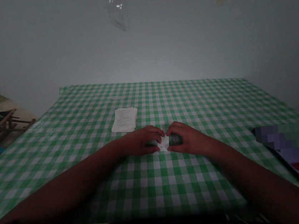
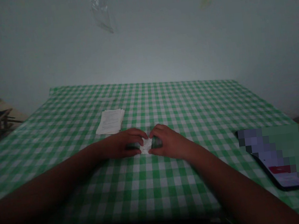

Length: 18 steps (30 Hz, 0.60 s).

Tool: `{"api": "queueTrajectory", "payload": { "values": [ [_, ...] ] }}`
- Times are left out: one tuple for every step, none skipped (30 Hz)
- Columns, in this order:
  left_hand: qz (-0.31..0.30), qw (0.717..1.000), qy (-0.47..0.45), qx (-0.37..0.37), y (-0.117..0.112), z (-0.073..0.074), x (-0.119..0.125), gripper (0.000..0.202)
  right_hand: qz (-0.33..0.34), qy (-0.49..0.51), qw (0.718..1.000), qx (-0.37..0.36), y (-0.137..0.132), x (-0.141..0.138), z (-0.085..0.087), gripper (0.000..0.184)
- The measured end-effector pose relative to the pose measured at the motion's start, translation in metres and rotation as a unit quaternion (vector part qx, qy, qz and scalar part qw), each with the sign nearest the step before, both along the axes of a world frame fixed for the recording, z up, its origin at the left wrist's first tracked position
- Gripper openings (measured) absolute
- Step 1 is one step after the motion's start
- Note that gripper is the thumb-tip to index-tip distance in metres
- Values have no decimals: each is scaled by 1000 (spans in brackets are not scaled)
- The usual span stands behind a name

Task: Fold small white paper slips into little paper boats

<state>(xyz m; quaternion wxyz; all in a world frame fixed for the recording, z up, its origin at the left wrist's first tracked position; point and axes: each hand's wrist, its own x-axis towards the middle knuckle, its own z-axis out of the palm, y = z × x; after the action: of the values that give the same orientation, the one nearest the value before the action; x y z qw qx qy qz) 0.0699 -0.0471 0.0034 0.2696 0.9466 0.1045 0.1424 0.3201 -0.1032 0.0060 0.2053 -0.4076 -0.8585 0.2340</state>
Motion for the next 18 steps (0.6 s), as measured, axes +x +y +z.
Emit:
{"api": "queueTrajectory", "payload": {
  "values": [
    [-1, 1000, -2, 0, 0, 0, 0, 19, -4, -1, 1000, 0, -1, -1, 0, 30],
    [-2, 1000, -3, 0, 0, 1, 0, 19, -8, -1, 1000, 1, -1, -2, 0, 31],
    [-2, 1000, -3, 0, 0, 1, 1, 19, -9, 1, 1000, 2, -2, -3, 0, 31],
    [-3, 1000, -1, 0, 0, 1, 1, 19, -8, 2, 1000, 5, -2, -4, 0, 31],
    [-3, 1000, 1, 0, 0, 1, 1, 19, -7, 3, 1000, 7, -2, -4, -1, 31],
    [-4, 1000, 3, -1, 0, 1, 1, 20, -4, 3, 1000, 9, -2, -3, -1, 30],
    [-6, 1000, 4, -2, 0, 1, 1, 21, -2, 2, 1000, 10, -1, -3, -2, 30],
    [-8, 1000, 4, -3, 0, 1, 1, 22, -2, 0, 1000, 11, -1, -3, -3, 30],
    [-10, 1000, 3, -4, 1, 1, 1, 23, -5, -1, 1000, 14, 0, -2, -4, 28],
    [-11, 1000, 2, -4, 1, 0, 1, 24, -13, -2, 1000, 19, 1, -2, -5, 24],
    [-11, 1000, 1, -3, 1, 0, 1, 24, -26, -2, 999, 25, 1, -3, -6, 21],
    [-11, 1000, 1, -1, 1, 0, 0, 24, -43, -3, 999, 31, 2, -3, -8, 18],
    [-10, 1000, 4, 3, 1, 0, 0, 24, -61, -4, 997, 36, 3, -4, -10, 16],
    [-9, 1000, 8, 7, 1, 0, 1, 24, -79, -6, 996, 42, 4, -5, -12, 15],
    [-8, 1000, 13, 11, 0, 0, 1, 23, -95, -9, 994, 46, 5, -6, -14, 16],
    [-7, 1000, 17, 15, 0, 0, 1, 23, -107, -12, 993, 49, 6, -7, -15, 17],
    [-6, 1000, 21, 18, 0, 0, 1, 22, -117, -15, 992, 52, 7, -8, -16, 17],
    [-4, 1000, 22, 20, -1, 0, 1, 22, -124, -17, 991, 55, 7, -9, -17, 16]
  ]
}}
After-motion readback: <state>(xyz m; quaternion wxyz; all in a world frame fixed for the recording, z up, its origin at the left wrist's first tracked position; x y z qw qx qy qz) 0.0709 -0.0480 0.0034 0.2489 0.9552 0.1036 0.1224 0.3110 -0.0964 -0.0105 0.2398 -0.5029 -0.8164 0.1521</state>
